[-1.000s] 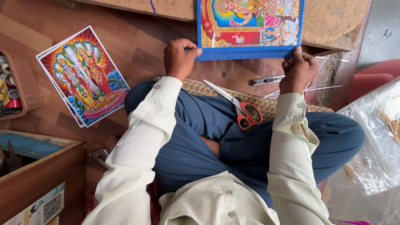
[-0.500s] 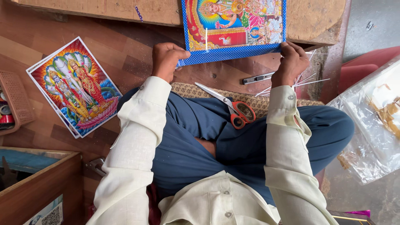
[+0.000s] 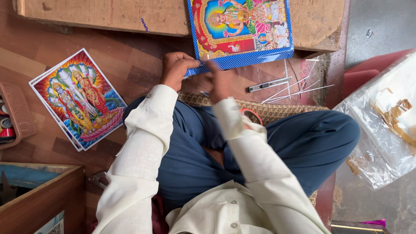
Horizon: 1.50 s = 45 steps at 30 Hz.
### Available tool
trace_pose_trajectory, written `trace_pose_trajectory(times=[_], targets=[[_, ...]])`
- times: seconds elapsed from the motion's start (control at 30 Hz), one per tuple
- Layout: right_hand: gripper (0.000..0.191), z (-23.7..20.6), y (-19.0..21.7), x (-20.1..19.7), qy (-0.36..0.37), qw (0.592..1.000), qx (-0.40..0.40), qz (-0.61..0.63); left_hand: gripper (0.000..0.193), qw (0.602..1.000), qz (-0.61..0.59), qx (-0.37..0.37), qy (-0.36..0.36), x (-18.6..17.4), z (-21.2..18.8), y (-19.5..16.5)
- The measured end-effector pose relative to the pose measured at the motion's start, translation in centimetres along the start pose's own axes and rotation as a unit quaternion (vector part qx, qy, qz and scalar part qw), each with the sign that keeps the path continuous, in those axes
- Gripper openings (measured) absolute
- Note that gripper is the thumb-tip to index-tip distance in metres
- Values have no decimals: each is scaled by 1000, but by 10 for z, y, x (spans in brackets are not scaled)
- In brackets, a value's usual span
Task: The person sits on the floor and frames a printed image of a deity. They use scissors to trim the plastic covering and apply blue patterned tape to the edges of the frame, securing the print in place.
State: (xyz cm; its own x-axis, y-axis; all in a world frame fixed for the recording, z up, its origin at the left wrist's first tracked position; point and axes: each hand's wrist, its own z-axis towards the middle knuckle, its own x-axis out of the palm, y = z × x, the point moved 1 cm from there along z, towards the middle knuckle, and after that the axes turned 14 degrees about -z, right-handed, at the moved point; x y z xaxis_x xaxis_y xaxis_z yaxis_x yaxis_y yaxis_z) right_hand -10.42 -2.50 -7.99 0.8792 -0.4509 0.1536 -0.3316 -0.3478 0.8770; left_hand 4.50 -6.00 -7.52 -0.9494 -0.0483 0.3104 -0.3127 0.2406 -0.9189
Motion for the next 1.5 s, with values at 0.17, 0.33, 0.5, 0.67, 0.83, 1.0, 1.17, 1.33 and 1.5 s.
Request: trace_pose_trajectory(times=[0.17, 0.33, 0.5, 0.67, 0.83, 1.0, 1.17, 1.33, 1.5], targets=[[48, -12, 16, 16, -104, 994, -19, -23, 5, 999, -21, -36, -21, -1, -3, -3], [76, 53, 66, -90, -296, 938, -179, -36, 6, 998, -29, -58, -24, 2, -3, -9], [52, 94, 94, -152, -303, 942, -143, 13, 7, 1000, -12, -10, 0, 4, -4, -6], [4, 97, 106, -165, -215, 972, 72, 63, 7, 998, -41, -36, -15, 5, -5, -7], [13, 59, 101, -164, -213, 945, -181, -168, 9, 993, -71, -91, -41, 4, -4, -8], [12, -71, 48, -158, 116, 654, -321, -675, 13, 991, -85, -94, -38, 2, -5, 0], [37, -120, 40, -148, 124, 643, -271, -706, 14, 993, -94, -61, -24, 11, -5, 6], [41, -111, 45, -139, 218, 838, -22, -500, 12, 998, -39, -41, -42, 11, -9, 3], [52, -152, 34, -136, 237, 927, 125, -262, 14, 991, -49, -116, -50, 7, -8, 2]])
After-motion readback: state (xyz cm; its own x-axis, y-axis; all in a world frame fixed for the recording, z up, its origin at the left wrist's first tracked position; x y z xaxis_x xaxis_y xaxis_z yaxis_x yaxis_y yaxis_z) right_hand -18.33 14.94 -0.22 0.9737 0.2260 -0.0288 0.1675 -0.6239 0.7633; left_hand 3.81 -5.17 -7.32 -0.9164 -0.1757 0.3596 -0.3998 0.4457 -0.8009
